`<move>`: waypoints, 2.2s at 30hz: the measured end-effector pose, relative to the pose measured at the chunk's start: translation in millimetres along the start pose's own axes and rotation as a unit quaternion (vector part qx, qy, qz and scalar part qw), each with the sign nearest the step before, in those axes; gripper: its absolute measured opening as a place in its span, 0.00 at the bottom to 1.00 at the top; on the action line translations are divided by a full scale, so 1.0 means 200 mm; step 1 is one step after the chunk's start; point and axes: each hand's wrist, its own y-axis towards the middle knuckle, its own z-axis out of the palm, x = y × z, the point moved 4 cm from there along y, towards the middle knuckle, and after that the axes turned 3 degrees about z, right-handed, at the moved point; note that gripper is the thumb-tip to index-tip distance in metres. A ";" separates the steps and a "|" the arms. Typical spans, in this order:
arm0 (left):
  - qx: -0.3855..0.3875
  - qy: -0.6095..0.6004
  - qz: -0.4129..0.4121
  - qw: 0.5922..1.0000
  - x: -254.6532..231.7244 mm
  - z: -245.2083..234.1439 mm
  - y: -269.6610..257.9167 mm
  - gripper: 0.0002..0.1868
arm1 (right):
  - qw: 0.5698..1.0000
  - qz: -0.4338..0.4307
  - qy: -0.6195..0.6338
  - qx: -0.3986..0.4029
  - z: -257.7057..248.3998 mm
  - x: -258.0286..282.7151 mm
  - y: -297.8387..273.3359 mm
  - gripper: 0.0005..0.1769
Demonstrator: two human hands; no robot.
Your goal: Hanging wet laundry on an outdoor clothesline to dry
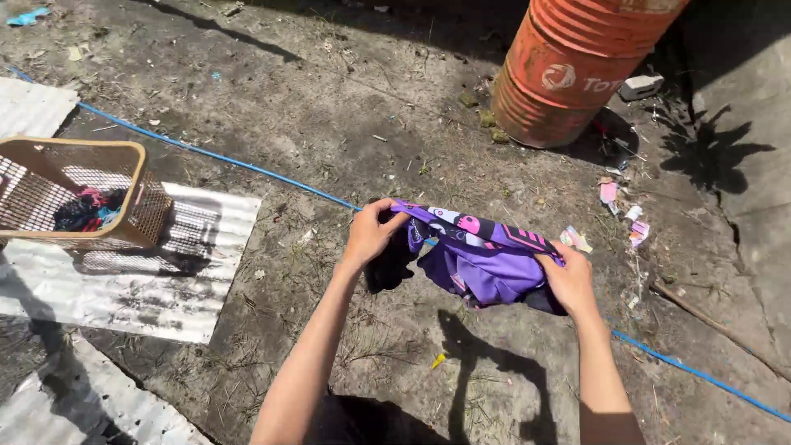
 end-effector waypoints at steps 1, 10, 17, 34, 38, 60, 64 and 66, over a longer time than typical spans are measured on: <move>-0.023 0.006 -0.004 1.000 0.07 -0.15 0.04 0.12 | 1.000 -0.018 0.005 0.015 0.16 0.07 0.11 0.07; -0.212 0.084 -0.034 0.973 0.46 -1.47 0.34 0.12 | 0.977 -0.151 -0.004 0.148 1.32 1.27 0.56 0.05; -0.328 0.102 -0.108 0.933 0.74 -2.17 0.56 0.12 | 0.952 -0.201 -0.032 0.228 2.00 2.07 0.77 0.06; -0.478 0.044 -0.154 0.863 1.16 -3.37 1.81 0.11 | 0.897 -0.305 -0.046 0.317 3.46 3.53 2.03 0.18; -0.463 0.042 -0.151 0.872 1.32 -3.68 2.19 0.10 | 0.899 -0.285 0.009 0.333 3.63 3.94 2.09 0.16; -0.312 0.018 -0.111 0.943 1.81 -5.30 4.40 0.19 | 0.748 -0.065 0.449 0.485 4.97 5.64 3.51 0.27; -0.293 0.007 -0.117 0.949 1.93 -5.54 4.69 0.19 | 0.662 -0.182 0.464 0.560 5.23 5.94 3.69 0.30; -0.288 0.016 -0.126 0.949 2.02 -5.66 4.83 0.20 | 0.630 -0.211 0.446 0.599 5.39 6.11 3.74 0.32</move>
